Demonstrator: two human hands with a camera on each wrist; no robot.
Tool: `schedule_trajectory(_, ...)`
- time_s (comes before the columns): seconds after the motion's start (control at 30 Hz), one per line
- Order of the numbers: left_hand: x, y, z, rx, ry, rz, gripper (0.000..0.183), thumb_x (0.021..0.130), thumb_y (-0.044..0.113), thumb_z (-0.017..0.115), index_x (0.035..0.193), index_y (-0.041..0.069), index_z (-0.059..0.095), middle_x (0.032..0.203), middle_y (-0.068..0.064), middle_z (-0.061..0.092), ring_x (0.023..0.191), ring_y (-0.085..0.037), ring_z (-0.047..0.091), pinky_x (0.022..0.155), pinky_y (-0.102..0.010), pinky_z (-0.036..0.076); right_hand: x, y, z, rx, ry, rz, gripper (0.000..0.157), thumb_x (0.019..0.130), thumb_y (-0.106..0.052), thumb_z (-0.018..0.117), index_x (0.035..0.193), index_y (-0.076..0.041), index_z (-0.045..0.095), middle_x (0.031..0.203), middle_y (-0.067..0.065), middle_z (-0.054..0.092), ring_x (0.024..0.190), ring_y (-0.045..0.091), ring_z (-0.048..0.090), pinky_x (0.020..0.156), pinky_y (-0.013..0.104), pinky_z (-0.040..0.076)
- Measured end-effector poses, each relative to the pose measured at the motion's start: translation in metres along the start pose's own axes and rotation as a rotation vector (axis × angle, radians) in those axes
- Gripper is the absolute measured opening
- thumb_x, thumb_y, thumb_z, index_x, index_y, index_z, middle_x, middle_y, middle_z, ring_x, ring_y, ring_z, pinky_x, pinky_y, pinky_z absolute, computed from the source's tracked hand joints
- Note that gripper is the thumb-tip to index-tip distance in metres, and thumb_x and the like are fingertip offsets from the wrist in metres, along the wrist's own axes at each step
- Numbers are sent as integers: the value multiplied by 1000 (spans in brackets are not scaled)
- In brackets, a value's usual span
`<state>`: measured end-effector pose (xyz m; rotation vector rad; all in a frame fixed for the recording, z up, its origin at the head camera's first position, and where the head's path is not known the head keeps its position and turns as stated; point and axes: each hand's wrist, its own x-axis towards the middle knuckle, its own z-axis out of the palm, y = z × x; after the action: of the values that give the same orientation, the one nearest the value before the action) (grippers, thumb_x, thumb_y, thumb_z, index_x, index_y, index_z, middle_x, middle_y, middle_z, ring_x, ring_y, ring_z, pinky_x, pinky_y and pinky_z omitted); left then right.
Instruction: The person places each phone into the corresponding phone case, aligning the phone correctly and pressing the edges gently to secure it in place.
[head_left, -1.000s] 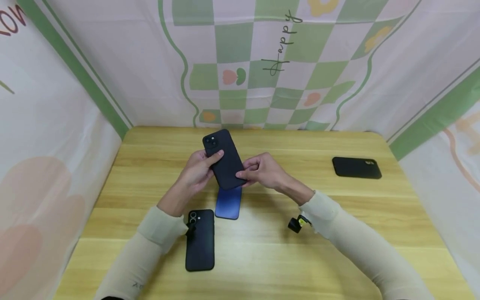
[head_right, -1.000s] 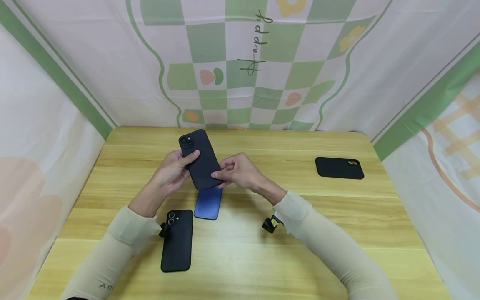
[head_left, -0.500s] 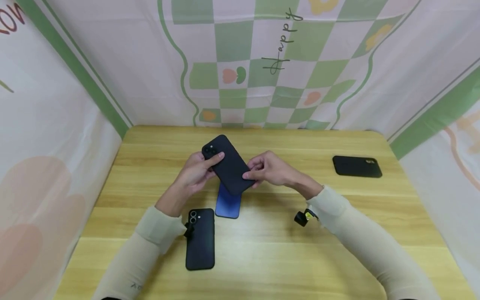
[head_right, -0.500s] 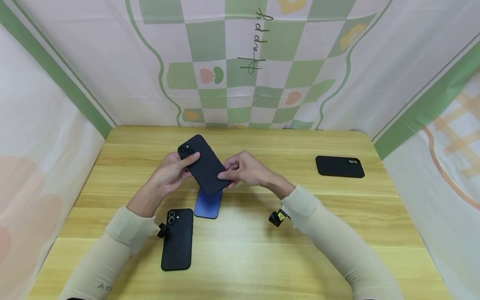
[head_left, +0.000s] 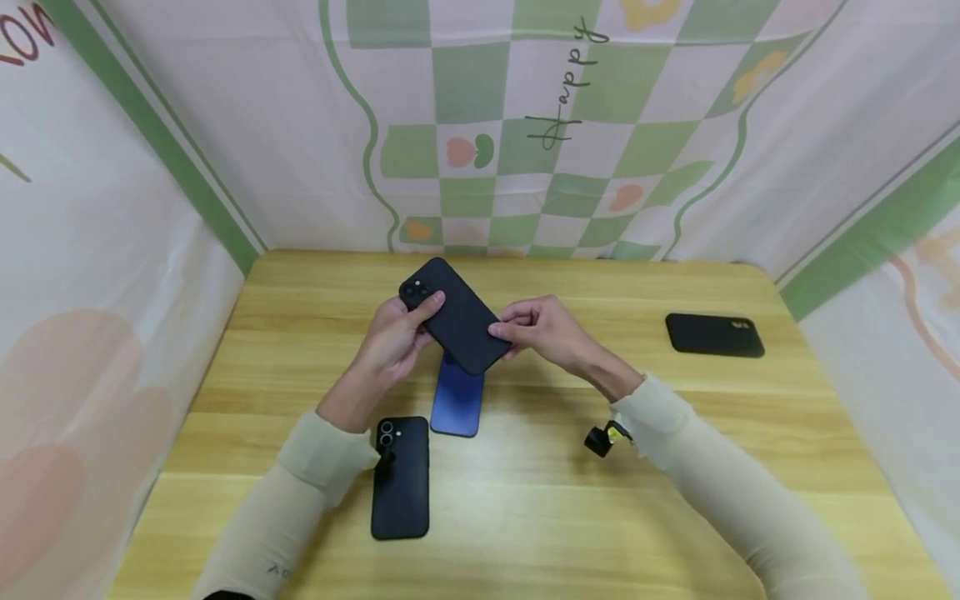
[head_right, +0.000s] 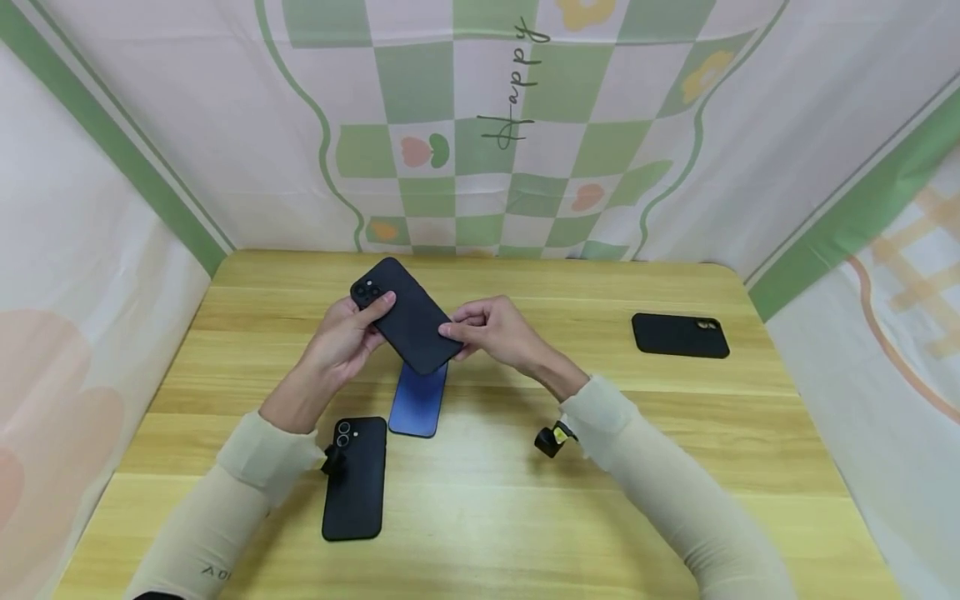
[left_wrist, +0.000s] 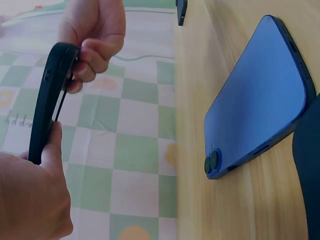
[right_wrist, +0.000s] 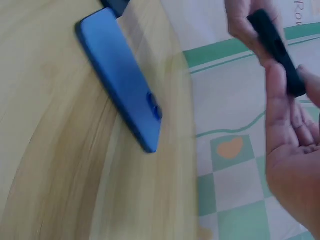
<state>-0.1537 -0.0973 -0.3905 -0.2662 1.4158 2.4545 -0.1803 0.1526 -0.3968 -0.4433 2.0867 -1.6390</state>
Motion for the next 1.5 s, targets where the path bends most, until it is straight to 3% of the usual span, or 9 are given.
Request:
schedule_trajectory(0.17, -1, -2, 0, -36, 32, 32, 49, 110, 9, 57, 155, -6, 42, 151, -23, 56, 138, -31, 59, 104, -32, 56, 1, 0, 5, 130, 34, 42, 21, 100, -11, 75, 109, 7, 74, 90, 12, 80, 77, 29, 77, 78, 47, 66)
schedule_trajectory(0.3, 1, -4, 0, -55, 61, 61, 48, 110, 9, 57, 154, -6, 44, 150, -23, 57, 137, -30, 60, 105, -32, 56, 0, 3, 12, 262, 63, 71, 17, 101, -7, 73, 110, 8, 72, 91, 9, 79, 77, 20, 76, 79, 38, 66)
schedule_trajectory(0.43, 2, -6, 2, -93, 94, 100, 48, 110, 9, 57, 154, -5, 44, 149, -22, 57, 137, -29, 60, 104, -32, 56, -1, 6, 20, 379, 37, 93, 15, 102, -4, 69, 111, 8, 71, 94, 12, 77, 79, 21, 77, 83, 37, 66)
schedule_trajectory(0.57, 2, -6, 6, -129, 117, 150, 50, 109, 8, 59, 155, -4, 44, 151, -22, 57, 138, -29, 60, 104, -33, 56, -2, 6, 28, 418, 8, 100, 19, 103, -3, 68, 116, 9, 70, 97, 14, 76, 82, 22, 78, 87, 40, 65)
schedule_trajectory(0.77, 1, -8, 10, -157, 133, 220, 50, 110, 10, 57, 156, -3, 43, 151, -21, 56, 139, -29, 58, 108, -35, 55, -3, 4, 35, 478, 42, 74, 15, 102, -1, 67, 114, 8, 69, 99, 16, 75, 89, 24, 79, 85, 35, 65)
schedule_trajectory(0.9, 2, -10, 12, -175, 151, 249, 50, 110, 10, 57, 155, -3, 43, 151, -21, 56, 139, -28, 59, 108, -34, 54, -3, 3, 39, 519, 60, 78, 17, 103, 2, 66, 117, 11, 67, 108, 18, 74, 95, 26, 79, 93, 41, 62)
schedule_trajectory(1.03, 3, -13, 14, -194, 173, 260, 48, 109, 9, 58, 153, -5, 44, 149, -20, 57, 137, -28, 60, 107, -32, 55, -3, 1, 42, 539, 68, 96, 30, 102, 4, 65, 130, 15, 62, 118, 21, 73, 101, 26, 78, 99, 43, 58)
schedule_trajectory(1.2, 3, -14, 15, -197, 182, 245, 48, 108, 7, 61, 151, -6, 45, 147, -21, 58, 135, -28, 62, 106, -31, 55, -3, -3, 40, 499, 72, 110, 39, 102, 5, 65, 139, 16, 57, 124, 23, 74, 102, 26, 78, 97, 40, 61)
schedule_trajectory(1.5, -1, -13, 12, -187, 172, 190, 47, 103, -1, 65, 147, -7, 49, 144, -22, 59, 133, -30, 63, 103, -31, 57, -6, -8, 27, 404, 78, 124, 37, 102, 4, 66, 136, 16, 59, 111, 15, 78, 97, 25, 79, 98, 44, 60)
